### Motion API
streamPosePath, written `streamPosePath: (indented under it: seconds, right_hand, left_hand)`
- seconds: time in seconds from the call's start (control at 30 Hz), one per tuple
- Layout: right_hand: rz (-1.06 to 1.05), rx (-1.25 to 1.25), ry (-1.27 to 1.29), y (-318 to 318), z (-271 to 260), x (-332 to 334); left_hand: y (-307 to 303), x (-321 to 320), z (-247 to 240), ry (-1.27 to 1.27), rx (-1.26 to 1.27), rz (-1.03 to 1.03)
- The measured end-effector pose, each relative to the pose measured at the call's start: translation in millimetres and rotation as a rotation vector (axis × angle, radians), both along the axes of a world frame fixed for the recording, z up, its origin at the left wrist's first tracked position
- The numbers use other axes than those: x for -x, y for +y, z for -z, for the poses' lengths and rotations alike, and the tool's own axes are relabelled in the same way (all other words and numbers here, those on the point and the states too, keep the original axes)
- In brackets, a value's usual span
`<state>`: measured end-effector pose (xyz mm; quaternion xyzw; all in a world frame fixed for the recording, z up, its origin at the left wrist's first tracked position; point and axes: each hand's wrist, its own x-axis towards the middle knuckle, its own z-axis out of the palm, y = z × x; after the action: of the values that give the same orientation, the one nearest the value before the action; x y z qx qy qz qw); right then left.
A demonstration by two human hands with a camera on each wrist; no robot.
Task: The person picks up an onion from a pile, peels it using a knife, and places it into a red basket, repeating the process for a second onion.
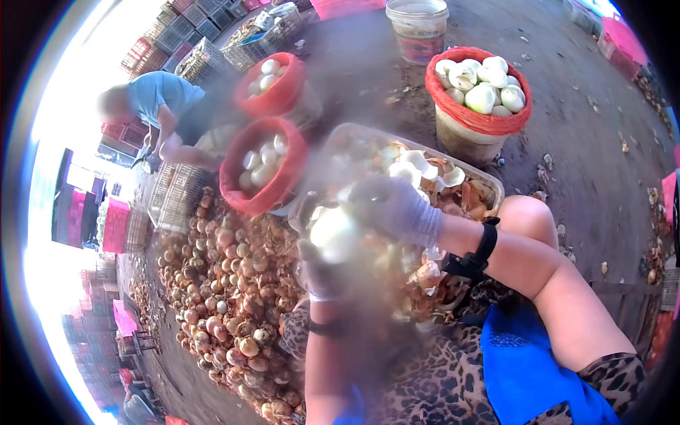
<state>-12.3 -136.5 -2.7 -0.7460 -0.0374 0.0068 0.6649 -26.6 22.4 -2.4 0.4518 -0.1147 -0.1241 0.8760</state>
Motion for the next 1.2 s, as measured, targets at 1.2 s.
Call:
streamPosePath:
  seconds: [1.2]
  right_hand:
    - [-0.481, 0.128, -0.195, -33.0, 0.3, 10.3]
  left_hand:
    - [13.2, -12.7, -7.8, -0.122, -0.290, 0.033]
